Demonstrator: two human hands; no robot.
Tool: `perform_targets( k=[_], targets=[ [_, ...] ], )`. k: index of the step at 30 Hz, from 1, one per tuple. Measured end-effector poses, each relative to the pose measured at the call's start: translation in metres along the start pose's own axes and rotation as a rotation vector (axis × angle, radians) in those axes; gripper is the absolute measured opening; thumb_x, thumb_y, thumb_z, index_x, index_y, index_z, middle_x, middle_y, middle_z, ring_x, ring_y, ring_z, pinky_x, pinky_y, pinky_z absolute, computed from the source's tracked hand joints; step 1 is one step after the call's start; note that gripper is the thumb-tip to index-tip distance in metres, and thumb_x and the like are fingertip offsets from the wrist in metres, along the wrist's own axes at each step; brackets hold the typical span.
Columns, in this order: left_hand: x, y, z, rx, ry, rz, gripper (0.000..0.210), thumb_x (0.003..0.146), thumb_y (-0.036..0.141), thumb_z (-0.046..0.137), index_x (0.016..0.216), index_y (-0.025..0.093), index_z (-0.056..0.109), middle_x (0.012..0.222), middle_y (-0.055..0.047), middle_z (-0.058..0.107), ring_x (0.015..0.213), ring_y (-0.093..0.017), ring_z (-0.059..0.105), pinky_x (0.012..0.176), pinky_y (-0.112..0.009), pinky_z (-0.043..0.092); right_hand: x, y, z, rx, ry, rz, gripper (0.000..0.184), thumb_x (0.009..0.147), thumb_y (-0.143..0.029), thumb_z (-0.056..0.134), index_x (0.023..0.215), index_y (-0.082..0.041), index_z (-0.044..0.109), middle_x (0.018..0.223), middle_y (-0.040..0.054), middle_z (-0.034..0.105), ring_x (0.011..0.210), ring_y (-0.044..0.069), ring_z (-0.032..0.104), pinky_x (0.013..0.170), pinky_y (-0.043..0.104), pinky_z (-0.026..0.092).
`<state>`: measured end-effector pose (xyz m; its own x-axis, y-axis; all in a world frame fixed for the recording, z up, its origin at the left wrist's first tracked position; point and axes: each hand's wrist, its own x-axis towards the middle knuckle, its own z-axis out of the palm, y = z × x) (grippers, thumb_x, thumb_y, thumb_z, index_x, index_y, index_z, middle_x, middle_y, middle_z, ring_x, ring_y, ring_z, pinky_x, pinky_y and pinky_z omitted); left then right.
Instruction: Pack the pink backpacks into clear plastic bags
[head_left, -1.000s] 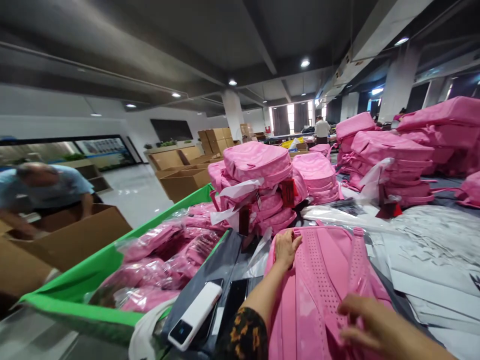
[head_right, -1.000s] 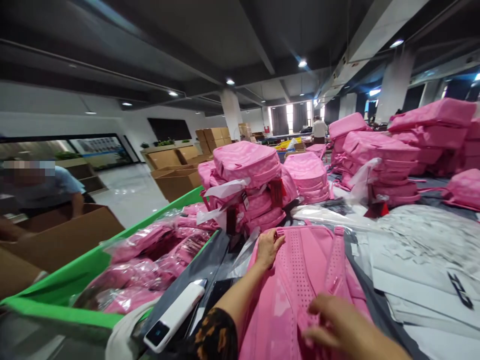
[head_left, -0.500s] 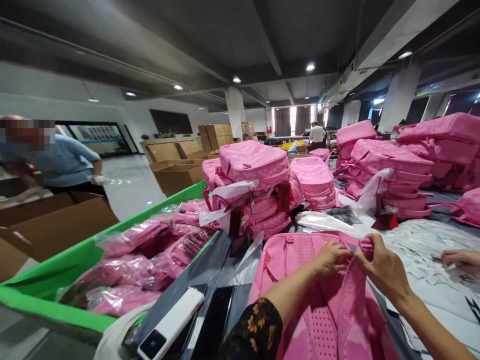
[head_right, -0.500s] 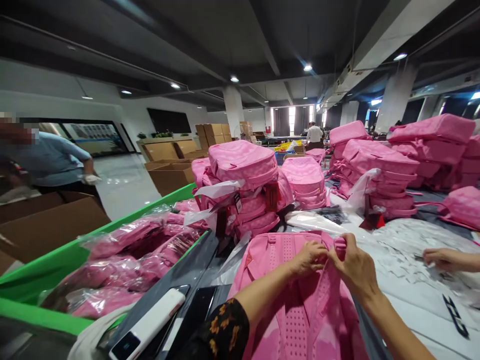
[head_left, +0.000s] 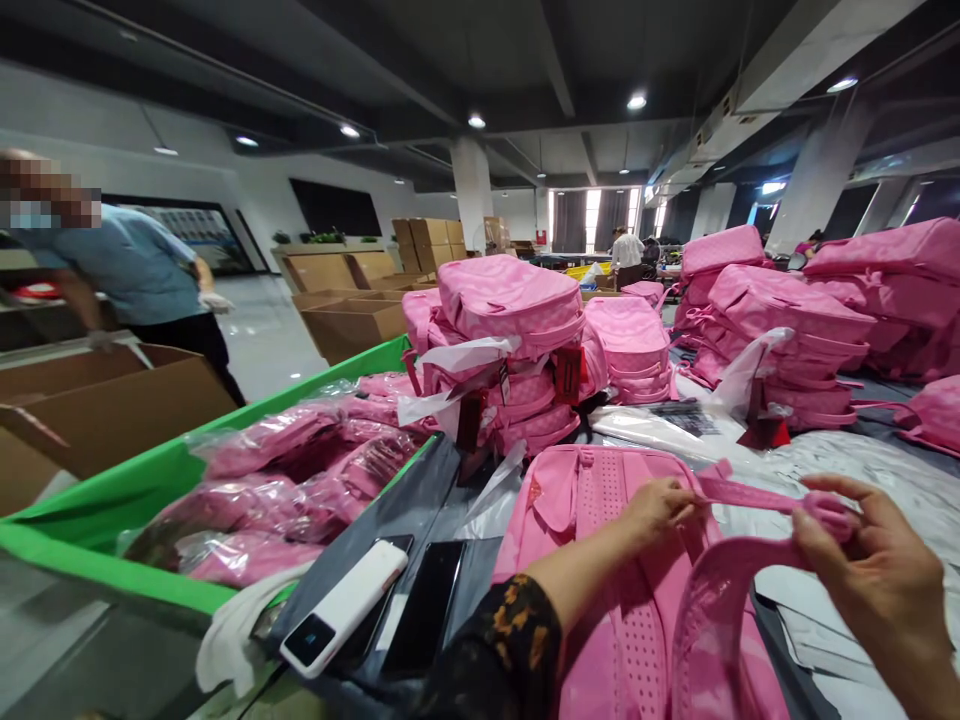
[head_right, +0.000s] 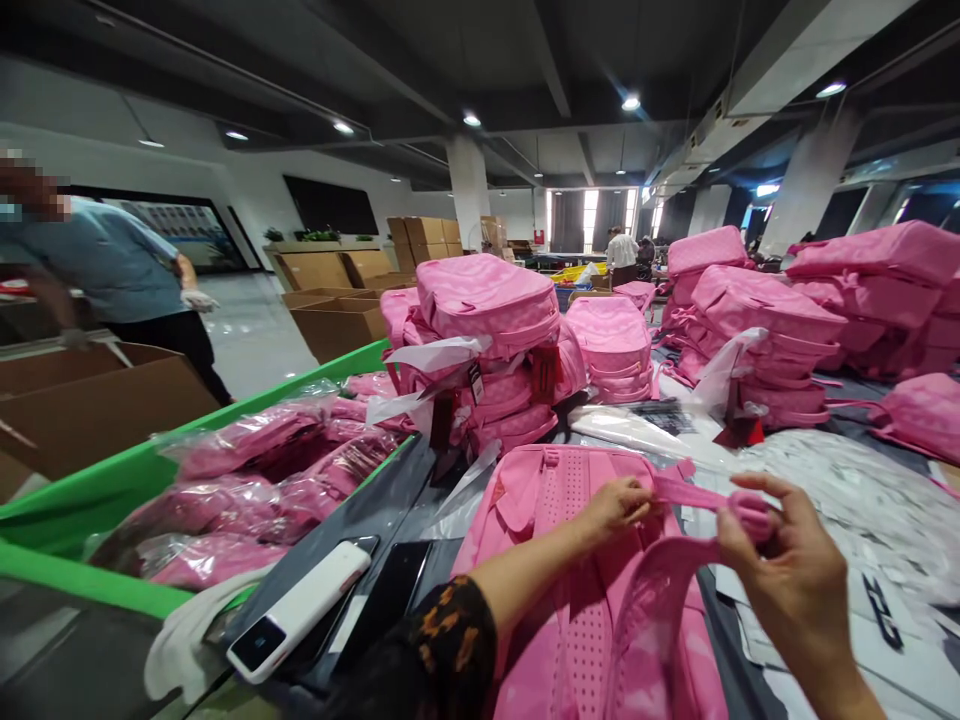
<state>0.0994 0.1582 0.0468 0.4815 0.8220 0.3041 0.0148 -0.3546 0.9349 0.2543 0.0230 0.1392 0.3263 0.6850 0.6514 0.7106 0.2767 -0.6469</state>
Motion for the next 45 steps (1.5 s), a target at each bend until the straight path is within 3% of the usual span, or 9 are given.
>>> perform_targets(
  k=[7, 13, 19, 24, 29, 33, 37, 41, 45],
  targets=[
    [-0.011, 0.032, -0.003, 0.447, 0.074, 0.563, 0.035, 0.097, 0.035, 0.061, 0.127, 0.018, 0.065, 0.117, -0.012, 0.071, 0.109, -0.027, 0.064, 0.099, -0.042, 0.052, 0.055, -0.038, 0.007, 0.089, -0.422, -0.202, 0.043, 0.081, -0.063, 0.058, 0.066, -0.022, 0.054, 0.058, 0.0001, 0.053, 0.053, 0.015, 0.047, 0.048, 0.027, 0.038],
    [-0.007, 0.055, -0.021, 0.401, 0.118, 0.346, 0.026, 0.096, 0.024, 0.052, 0.112, 0.017, 0.07, 0.096, -0.007, 0.072, 0.09, -0.023, 0.063, 0.091, -0.038, 0.05, 0.098, -0.049, 0.039, 0.208, -0.451, -0.17, 0.062, 0.074, -0.082, 0.065, 0.074, -0.02, 0.056, 0.055, -0.0032, 0.048, 0.049, 0.013, 0.042, 0.048, 0.026, 0.03],
    [-0.081, 0.07, -0.024, 0.174, -0.141, -0.128, 0.023, 0.088, 0.03, 0.055, 0.091, 0.016, 0.073, 0.068, 0.001, 0.059, 0.069, -0.016, 0.053, 0.071, -0.028, 0.047, 0.133, -0.005, 0.086, -0.063, -0.275, -0.236, 0.067, 0.081, -0.087, 0.049, 0.073, -0.021, 0.054, 0.065, 0.001, 0.054, 0.06, 0.015, 0.046, 0.056, 0.028, 0.03],
    [-0.159, 0.095, -0.006, -0.19, -0.286, -0.403, 0.034, 0.088, 0.044, 0.056, 0.091, 0.015, 0.073, 0.067, 0.003, 0.054, 0.059, -0.01, 0.044, 0.065, -0.024, 0.043, 0.118, 0.021, 0.143, -0.124, -0.471, -0.28, 0.054, 0.093, -0.069, 0.051, 0.073, -0.02, 0.059, 0.065, -0.0005, 0.055, 0.061, 0.014, 0.051, 0.055, 0.025, 0.031],
    [-0.192, 0.106, -0.03, 0.126, -0.336, -0.398, 0.052, 0.092, 0.064, 0.052, 0.075, 0.017, 0.067, 0.073, -0.001, 0.064, 0.071, -0.016, 0.058, 0.074, -0.028, 0.05, 0.094, 0.033, 0.195, -0.192, -0.666, -0.424, 0.033, 0.09, -0.054, 0.069, 0.089, -0.021, 0.069, 0.096, 0.0063, 0.068, 0.09, 0.02, 0.063, 0.078, 0.029, 0.046],
    [-0.162, 0.087, -0.083, 0.444, -0.068, -0.511, 0.065, 0.093, 0.072, 0.037, 0.075, 0.017, 0.066, 0.06, -0.004, 0.064, 0.058, -0.02, 0.063, 0.06, -0.03, 0.05, 0.082, 0.057, 0.222, -0.273, -0.719, -0.453, 0.042, 0.089, -0.056, 0.07, 0.113, -0.021, 0.07, 0.121, 0.016, 0.067, 0.117, 0.031, 0.059, 0.099, 0.043, 0.044],
    [-0.089, 0.046, -0.137, 0.955, 0.423, -0.32, 0.067, 0.084, 0.058, 0.064, 0.131, 0.011, 0.061, 0.136, -0.021, 0.065, 0.134, -0.037, 0.056, 0.111, -0.049, 0.043, 0.07, 0.078, 0.23, -0.281, -0.765, -0.454, 0.049, 0.098, -0.058, 0.054, 0.126, -0.019, 0.065, 0.122, 0.0172, 0.068, 0.115, 0.032, 0.062, 0.101, 0.046, 0.045],
    [-0.04, -0.001, -0.147, 0.994, 0.31, -0.313, 0.074, 0.076, 0.044, 0.08, 0.137, 0.009, 0.056, 0.15, -0.023, 0.054, 0.148, -0.038, 0.041, 0.121, -0.049, 0.035, 0.06, 0.081, 0.217, -0.226, -0.756, -0.516, 0.042, 0.101, -0.053, 0.049, 0.123, -0.022, 0.067, 0.122, 0.0118, 0.069, 0.115, 0.028, 0.063, 0.101, 0.041, 0.048],
    [-0.052, -0.031, -0.127, 0.885, 0.371, 0.005, 0.059, 0.077, 0.03, 0.08, 0.131, 0.018, 0.059, 0.135, -0.012, 0.064, 0.134, -0.032, 0.054, 0.117, -0.05, 0.04, 0.039, 0.082, 0.194, -0.196, -0.652, -0.522, 0.043, 0.103, -0.048, 0.044, 0.131, -0.02, 0.063, 0.13, 0.0138, 0.065, 0.121, 0.028, 0.059, 0.105, 0.045, 0.047]
  ],
)
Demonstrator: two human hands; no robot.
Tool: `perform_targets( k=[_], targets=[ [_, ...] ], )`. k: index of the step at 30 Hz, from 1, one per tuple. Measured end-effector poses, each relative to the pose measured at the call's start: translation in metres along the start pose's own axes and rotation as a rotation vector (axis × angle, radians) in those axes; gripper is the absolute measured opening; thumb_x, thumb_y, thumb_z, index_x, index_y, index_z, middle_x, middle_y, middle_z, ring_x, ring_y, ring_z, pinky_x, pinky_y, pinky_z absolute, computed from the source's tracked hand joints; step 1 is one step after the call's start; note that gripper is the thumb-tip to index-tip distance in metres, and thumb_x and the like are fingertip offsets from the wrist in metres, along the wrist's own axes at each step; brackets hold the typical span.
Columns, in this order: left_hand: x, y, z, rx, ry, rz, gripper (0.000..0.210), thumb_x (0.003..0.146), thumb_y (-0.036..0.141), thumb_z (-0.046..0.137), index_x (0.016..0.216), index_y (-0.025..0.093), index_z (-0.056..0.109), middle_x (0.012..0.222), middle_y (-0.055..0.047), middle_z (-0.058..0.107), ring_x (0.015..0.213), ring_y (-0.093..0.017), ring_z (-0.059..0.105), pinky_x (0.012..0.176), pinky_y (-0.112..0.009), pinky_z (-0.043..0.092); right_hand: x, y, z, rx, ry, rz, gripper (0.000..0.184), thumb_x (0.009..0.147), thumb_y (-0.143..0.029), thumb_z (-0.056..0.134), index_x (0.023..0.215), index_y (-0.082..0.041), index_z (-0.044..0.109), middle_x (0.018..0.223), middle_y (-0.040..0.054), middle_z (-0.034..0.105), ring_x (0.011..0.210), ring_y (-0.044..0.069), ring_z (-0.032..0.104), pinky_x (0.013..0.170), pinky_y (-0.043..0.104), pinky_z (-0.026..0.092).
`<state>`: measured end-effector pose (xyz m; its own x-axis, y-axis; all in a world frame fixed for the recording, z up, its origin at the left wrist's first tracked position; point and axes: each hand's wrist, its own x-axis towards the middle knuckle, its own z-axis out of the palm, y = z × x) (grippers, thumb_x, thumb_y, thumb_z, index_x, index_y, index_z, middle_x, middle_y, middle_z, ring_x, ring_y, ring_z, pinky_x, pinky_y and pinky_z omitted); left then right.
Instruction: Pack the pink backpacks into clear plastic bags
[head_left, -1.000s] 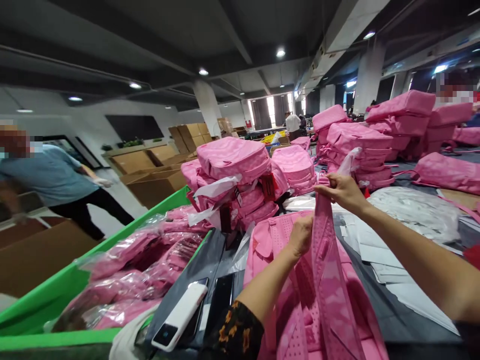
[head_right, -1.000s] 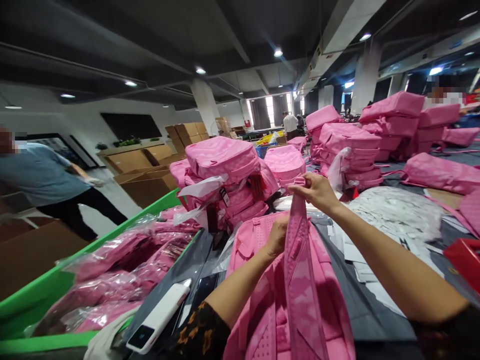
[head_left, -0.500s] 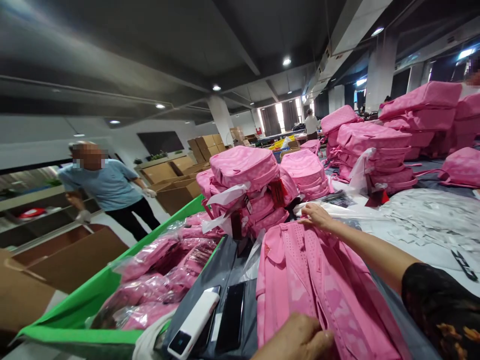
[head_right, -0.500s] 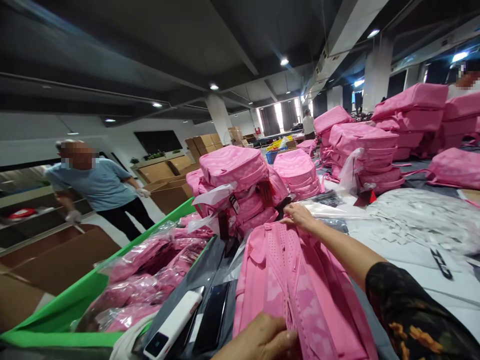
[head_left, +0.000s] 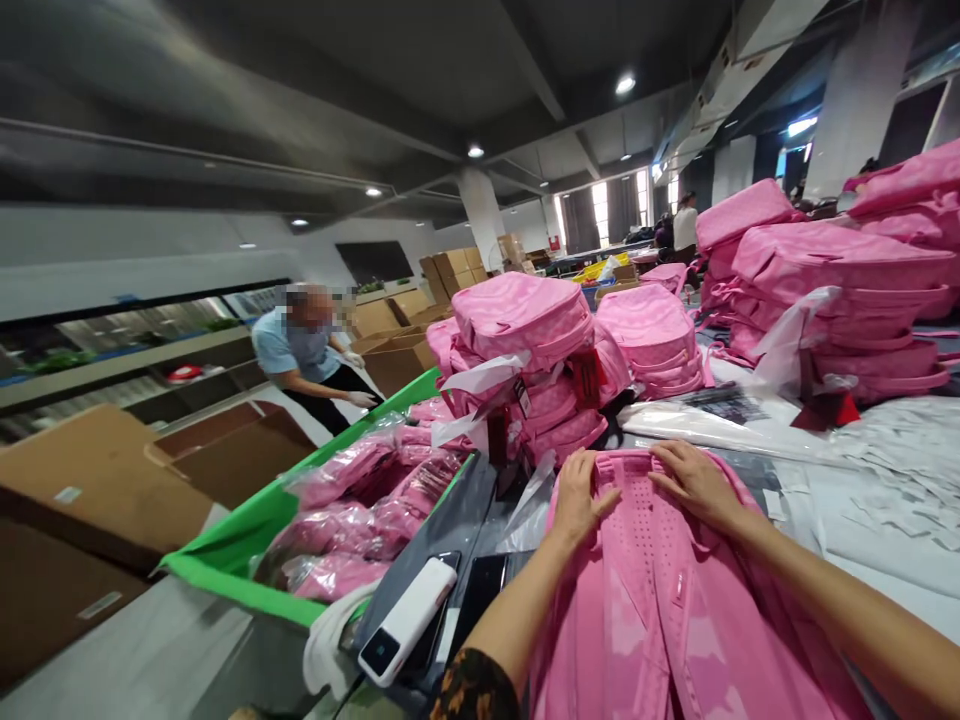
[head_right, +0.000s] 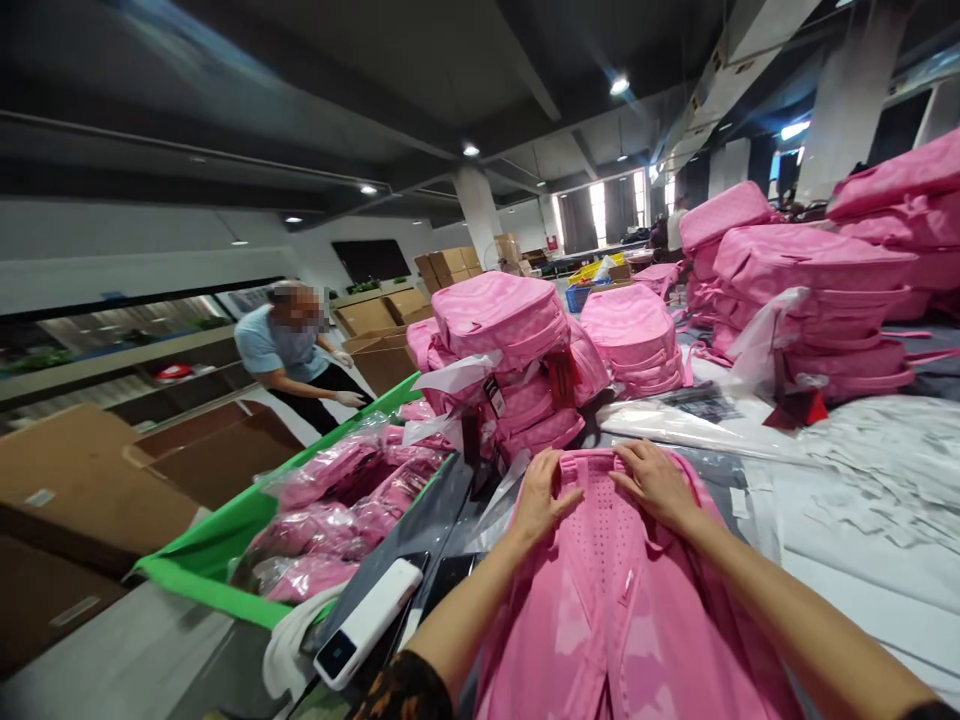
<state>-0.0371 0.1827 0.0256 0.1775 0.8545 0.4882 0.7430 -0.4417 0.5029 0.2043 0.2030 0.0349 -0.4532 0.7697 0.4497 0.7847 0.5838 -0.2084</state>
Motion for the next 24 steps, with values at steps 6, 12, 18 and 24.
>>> perform_targets(
  k=[6, 12, 18, 24],
  targets=[
    [-0.07, 0.006, 0.005, -0.016, 0.039, 0.04, 0.044, 0.087, 0.022, 0.073, 0.128, 0.023, 0.059, 0.126, -0.009, 0.064, 0.124, -0.029, 0.058, 0.11, -0.05, 0.046, -0.072, -0.015, 0.008, -0.044, 0.185, -0.073, 0.036, 0.105, -0.041, 0.042, 0.123, -0.024, 0.069, 0.112, 0.0113, 0.071, 0.105, 0.027, 0.064, 0.095, 0.045, 0.051],
    [-0.064, -0.002, 0.024, 0.099, -0.293, 0.144, 0.027, 0.094, 0.036, 0.07, 0.115, 0.019, 0.067, 0.109, -0.01, 0.068, 0.106, -0.027, 0.062, 0.096, -0.042, 0.05, -0.098, 0.006, 0.021, 0.01, -0.046, 0.017, 0.035, 0.104, -0.042, 0.044, 0.122, -0.028, 0.07, 0.118, 0.008, 0.073, 0.105, 0.025, 0.067, 0.089, 0.038, 0.055],
    [0.024, -0.016, 0.057, 0.157, -0.451, -0.012, 0.028, 0.103, 0.033, 0.051, 0.104, 0.011, 0.07, 0.108, -0.014, 0.069, 0.111, -0.03, 0.061, 0.103, -0.044, 0.045, -0.019, 0.039, 0.047, -0.232, -0.38, 0.242, 0.037, 0.105, -0.035, 0.038, 0.118, -0.016, 0.068, 0.112, 0.0165, 0.072, 0.102, 0.03, 0.068, 0.086, 0.04, 0.051],
    [0.011, 0.022, 0.045, 0.107, -0.531, -0.111, 0.082, 0.097, 0.061, 0.052, 0.16, 0.013, 0.031, 0.162, -0.025, 0.037, 0.149, -0.042, 0.036, 0.117, -0.06, 0.033, -0.006, 0.045, 0.067, -0.324, -0.307, 0.207, 0.041, 0.106, -0.037, 0.031, 0.115, -0.013, 0.063, 0.106, 0.0218, 0.068, 0.104, 0.035, 0.062, 0.086, 0.046, 0.047]
  ],
)
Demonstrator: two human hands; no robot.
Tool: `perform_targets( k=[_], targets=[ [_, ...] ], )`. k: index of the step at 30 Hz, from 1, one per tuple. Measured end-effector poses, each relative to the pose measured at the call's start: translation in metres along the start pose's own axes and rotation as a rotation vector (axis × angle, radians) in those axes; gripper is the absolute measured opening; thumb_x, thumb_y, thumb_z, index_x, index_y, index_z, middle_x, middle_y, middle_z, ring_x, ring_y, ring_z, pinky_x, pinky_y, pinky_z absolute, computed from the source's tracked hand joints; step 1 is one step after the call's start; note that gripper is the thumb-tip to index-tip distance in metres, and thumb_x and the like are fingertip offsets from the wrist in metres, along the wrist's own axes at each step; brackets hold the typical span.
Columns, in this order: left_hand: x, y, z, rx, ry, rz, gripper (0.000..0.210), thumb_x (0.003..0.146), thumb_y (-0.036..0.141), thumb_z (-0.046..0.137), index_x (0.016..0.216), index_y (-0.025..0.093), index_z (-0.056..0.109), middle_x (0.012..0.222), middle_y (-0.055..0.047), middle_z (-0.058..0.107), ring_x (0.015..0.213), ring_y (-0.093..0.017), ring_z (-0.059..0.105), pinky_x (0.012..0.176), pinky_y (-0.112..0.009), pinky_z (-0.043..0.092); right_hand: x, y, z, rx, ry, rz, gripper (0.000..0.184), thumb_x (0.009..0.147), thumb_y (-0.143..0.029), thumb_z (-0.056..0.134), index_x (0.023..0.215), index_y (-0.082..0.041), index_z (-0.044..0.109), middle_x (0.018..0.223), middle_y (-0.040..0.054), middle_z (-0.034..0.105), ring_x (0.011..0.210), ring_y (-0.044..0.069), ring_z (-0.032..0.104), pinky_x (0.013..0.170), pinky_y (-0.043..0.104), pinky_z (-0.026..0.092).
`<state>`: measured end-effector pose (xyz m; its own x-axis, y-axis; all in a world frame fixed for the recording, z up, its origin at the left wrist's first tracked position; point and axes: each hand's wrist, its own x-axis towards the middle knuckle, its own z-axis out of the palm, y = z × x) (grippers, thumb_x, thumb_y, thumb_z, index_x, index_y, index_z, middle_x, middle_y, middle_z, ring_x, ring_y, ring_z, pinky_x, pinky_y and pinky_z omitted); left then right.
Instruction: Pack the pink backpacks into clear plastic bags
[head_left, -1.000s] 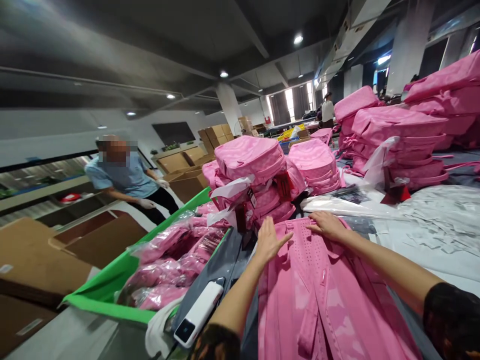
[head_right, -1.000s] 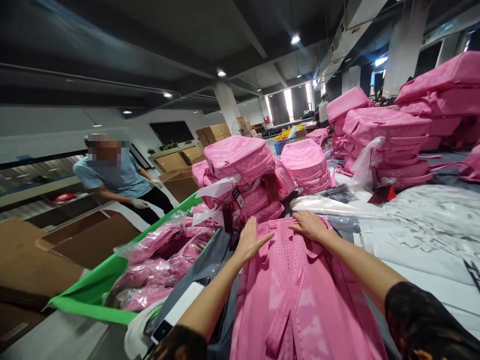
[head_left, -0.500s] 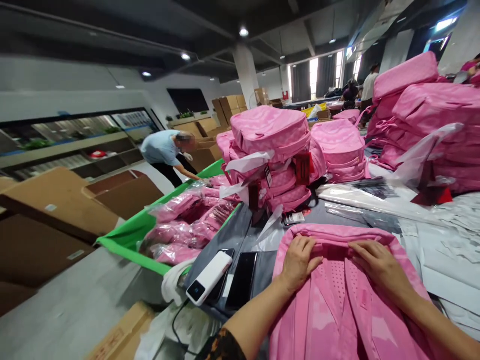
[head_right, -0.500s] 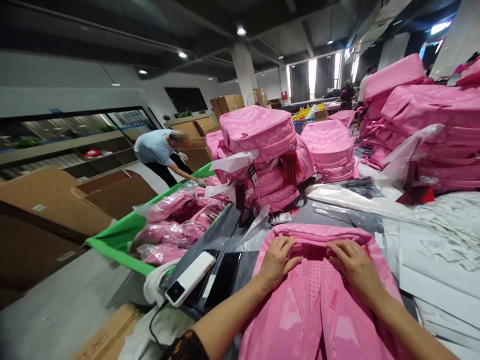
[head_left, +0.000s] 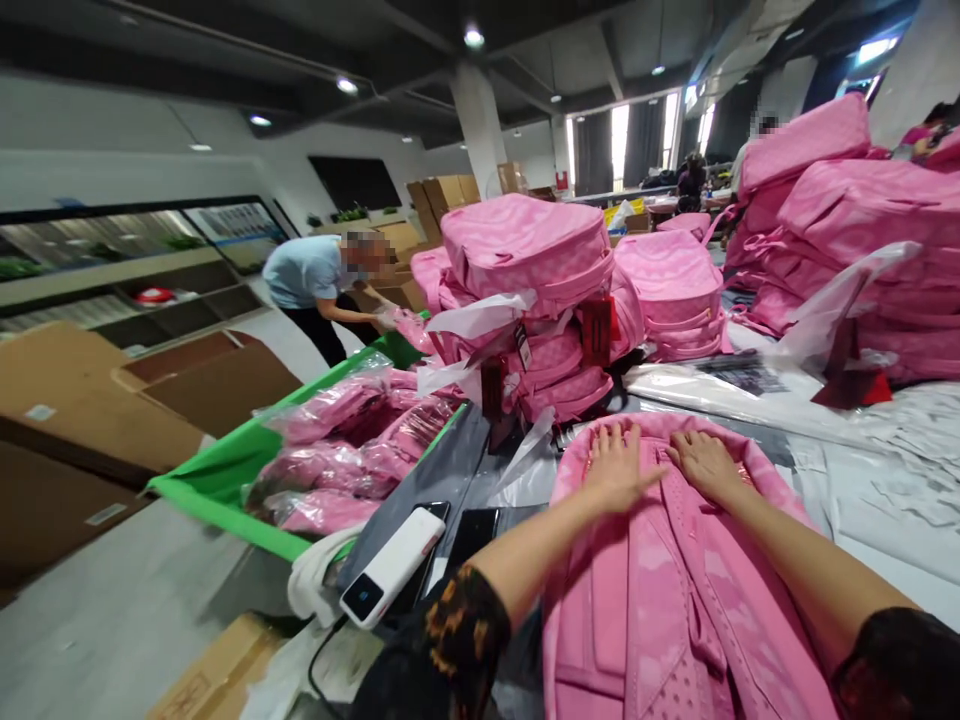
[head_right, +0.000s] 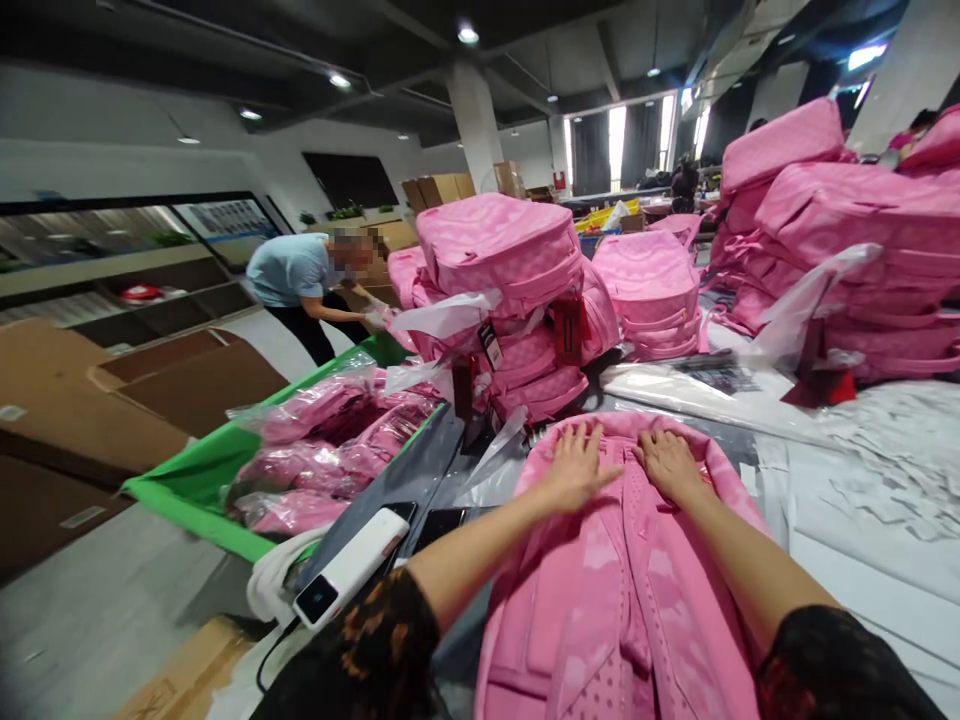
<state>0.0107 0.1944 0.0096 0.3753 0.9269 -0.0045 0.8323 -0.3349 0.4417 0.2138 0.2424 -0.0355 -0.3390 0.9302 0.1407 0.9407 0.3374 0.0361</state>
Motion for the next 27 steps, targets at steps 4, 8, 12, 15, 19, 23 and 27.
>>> perform_targets(
  k=[4, 8, 12, 15, 19, 23, 27],
  targets=[
    [-0.021, 0.027, 0.02, -0.073, -0.174, -0.071, 0.101, 0.087, 0.08, 0.049, 0.164, 0.019, 0.023, 0.172, -0.02, 0.004, 0.158, -0.044, -0.005, 0.121, -0.073, 0.009, 0.0, -0.007, -0.001, -0.019, 0.067, -0.027, 0.038, 0.105, -0.031, 0.033, 0.116, -0.013, 0.063, 0.106, 0.0211, 0.068, 0.101, 0.034, 0.063, 0.088, 0.047, 0.047],
    [-0.023, 0.023, 0.028, -0.097, -0.065, -0.098, 0.094, 0.088, 0.074, 0.055, 0.163, 0.026, 0.026, 0.173, -0.014, -0.001, 0.158, -0.039, -0.01, 0.124, -0.068, 0.005, 0.003, 0.002, -0.025, -0.025, 0.099, -0.075, 0.035, 0.096, -0.014, 0.044, 0.125, -0.017, 0.064, 0.136, 0.0175, 0.061, 0.127, 0.03, 0.054, 0.104, 0.042, 0.042],
    [-0.028, 0.013, 0.036, -0.105, 0.067, -0.103, 0.086, 0.09, 0.07, 0.056, 0.161, 0.027, 0.034, 0.173, -0.013, 0.006, 0.159, -0.037, -0.005, 0.126, -0.065, 0.007, 0.026, 0.046, -0.05, -0.032, 0.024, 0.033, 0.035, 0.091, -0.012, 0.052, 0.123, -0.013, 0.065, 0.126, 0.0209, 0.065, 0.112, 0.03, 0.062, 0.089, 0.041, 0.049],
    [-0.033, 0.01, 0.045, -0.09, 0.156, -0.027, 0.08, 0.093, 0.068, 0.054, 0.16, 0.029, 0.035, 0.173, -0.011, 0.007, 0.16, -0.035, -0.002, 0.128, -0.063, 0.005, 0.054, 0.075, -0.048, -0.01, -0.125, 0.045, 0.015, 0.085, -0.02, 0.068, 0.099, -0.014, 0.07, 0.098, 0.0102, 0.071, 0.088, 0.022, 0.066, 0.078, 0.035, 0.051],
    [-0.024, 0.007, 0.048, -0.071, 0.064, 0.135, 0.067, 0.095, 0.066, 0.053, 0.156, 0.041, 0.039, 0.173, -0.007, 0.013, 0.16, -0.036, 0.004, 0.125, -0.069, 0.006, 0.085, 0.084, -0.026, 0.001, -0.235, 0.039, 0.027, 0.091, -0.042, 0.072, 0.096, -0.016, 0.069, 0.094, 0.0048, 0.07, 0.088, 0.018, 0.065, 0.082, 0.037, 0.054],
    [-0.007, 0.006, 0.047, -0.023, 0.015, 0.113, 0.065, 0.094, 0.064, 0.056, 0.154, 0.039, 0.045, 0.17, -0.012, 0.026, 0.159, -0.038, 0.009, 0.123, -0.071, 0.008, 0.086, 0.081, -0.025, -0.005, -0.237, 0.052, 0.024, 0.088, -0.039, 0.074, 0.095, -0.016, 0.069, 0.093, 0.0053, 0.07, 0.086, 0.019, 0.066, 0.079, 0.036, 0.054],
    [-0.004, 0.009, 0.052, 0.016, 0.127, 0.06, 0.066, 0.098, 0.057, 0.053, 0.158, 0.031, 0.039, 0.169, -0.012, 0.03, 0.158, -0.034, 0.017, 0.126, -0.064, 0.016, 0.03, 0.059, -0.045, -0.014, -0.082, -0.004, 0.029, 0.084, -0.018, 0.067, 0.113, -0.015, 0.069, 0.12, 0.0193, 0.068, 0.111, 0.031, 0.064, 0.09, 0.044, 0.052]
  ],
)
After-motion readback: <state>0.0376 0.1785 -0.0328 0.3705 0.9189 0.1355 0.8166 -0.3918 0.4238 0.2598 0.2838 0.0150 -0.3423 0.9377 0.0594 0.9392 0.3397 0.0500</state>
